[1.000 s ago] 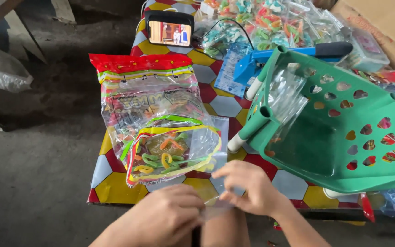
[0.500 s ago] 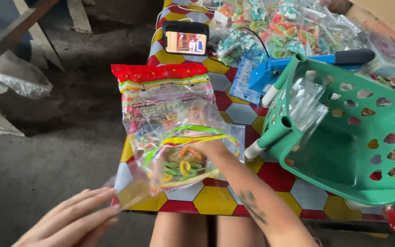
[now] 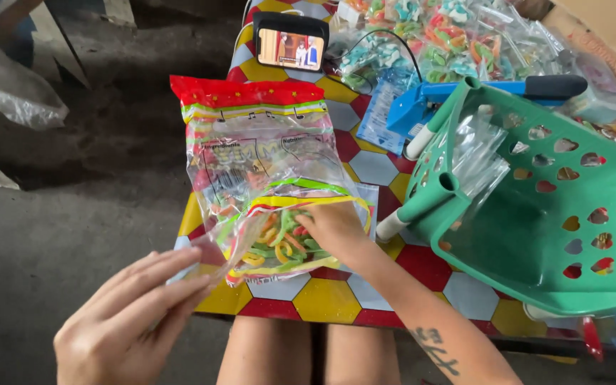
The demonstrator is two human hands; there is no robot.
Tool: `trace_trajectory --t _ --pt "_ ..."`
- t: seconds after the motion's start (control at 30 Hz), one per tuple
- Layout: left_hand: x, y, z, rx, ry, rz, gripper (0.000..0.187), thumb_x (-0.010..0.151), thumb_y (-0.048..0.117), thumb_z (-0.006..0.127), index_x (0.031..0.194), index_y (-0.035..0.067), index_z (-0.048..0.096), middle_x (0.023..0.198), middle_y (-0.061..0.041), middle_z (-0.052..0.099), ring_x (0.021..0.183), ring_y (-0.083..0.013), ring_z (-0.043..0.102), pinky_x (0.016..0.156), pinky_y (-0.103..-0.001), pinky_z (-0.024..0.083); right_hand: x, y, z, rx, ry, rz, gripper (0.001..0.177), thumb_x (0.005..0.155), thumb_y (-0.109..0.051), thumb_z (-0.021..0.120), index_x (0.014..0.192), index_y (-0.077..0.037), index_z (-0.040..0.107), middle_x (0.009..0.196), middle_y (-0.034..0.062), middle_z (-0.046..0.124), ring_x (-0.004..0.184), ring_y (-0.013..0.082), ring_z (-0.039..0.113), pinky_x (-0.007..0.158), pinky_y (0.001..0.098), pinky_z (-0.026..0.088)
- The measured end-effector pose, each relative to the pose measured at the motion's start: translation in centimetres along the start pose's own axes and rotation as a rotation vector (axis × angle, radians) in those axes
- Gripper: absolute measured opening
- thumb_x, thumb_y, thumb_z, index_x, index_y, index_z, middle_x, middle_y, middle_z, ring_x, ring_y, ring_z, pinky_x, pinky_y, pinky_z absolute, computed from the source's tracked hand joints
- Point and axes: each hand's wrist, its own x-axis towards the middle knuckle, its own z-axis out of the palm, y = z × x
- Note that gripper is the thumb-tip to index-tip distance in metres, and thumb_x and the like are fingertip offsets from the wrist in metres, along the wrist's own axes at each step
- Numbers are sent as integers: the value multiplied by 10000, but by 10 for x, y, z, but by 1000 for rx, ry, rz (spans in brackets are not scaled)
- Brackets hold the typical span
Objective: The person is taking individual gummy candies from a large bag and placing them into smaller clear plastic bags on a table.
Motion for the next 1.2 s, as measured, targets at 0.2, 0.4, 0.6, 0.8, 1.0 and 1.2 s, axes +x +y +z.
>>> trace_trajectory --t 0.2,0.4,0.6,0.8,1.0,1.2 --pt "15 14 20 34 23 -58 43 884 140 783 890 101 765 1177 -71 759 991 -201 745 956 -355 579 -41 7 -24 151 446 -382 187 915 -207 754 1071 -115 804 908 43 782 819 210 713 748 391 536" --pt "22 17 54 30 -30 -63 55 899 175 781 900 125 758 1188 -38 751 951 -224 720 894 -380 561 -79 0 -69 400 332 -291 226 911 -111 711 1125 -134 779 1136 82 791 732 133 591 685 300 545" --pt "37 17 92 -57 -119 -99 97 927 209 747 941 125 793 1158 -71 750 969 -255 720 742 -426 583 -97 14 -129 1005 147 -41 233 944 3 682 1112 -129 773 885 79 786 538 99 664 502 204 619" --pt "47 18 124 -131 -224 -45 124 878 190 784 880 66 789 1263 -206 698 1029 -406 684 839 -524 575 -93 14 -167 1423 -43 -310 224 951 -107 706 1159 -24 708 935 108 747 576 120 675 488 232 625" --pt "53 27 121 -203 -265 -78 79 847 192 806 886 124 809 1397 -265 608 1229 -456 594 942 -562 519 -92 -48 -193 802 -111 65 218 886 -58 728 1089 -13 794 849 128 749 494 177 665 507 278 606" --pt "69 20 100 -338 -203 -145 85 850 216 814 886 139 807 1211 -185 737 1166 -291 709 911 -422 547 -93 -49 -207 546 -41 -32 242 930 -103 703 1150 -124 803 877 93 834 557 116 722 521 185 613"
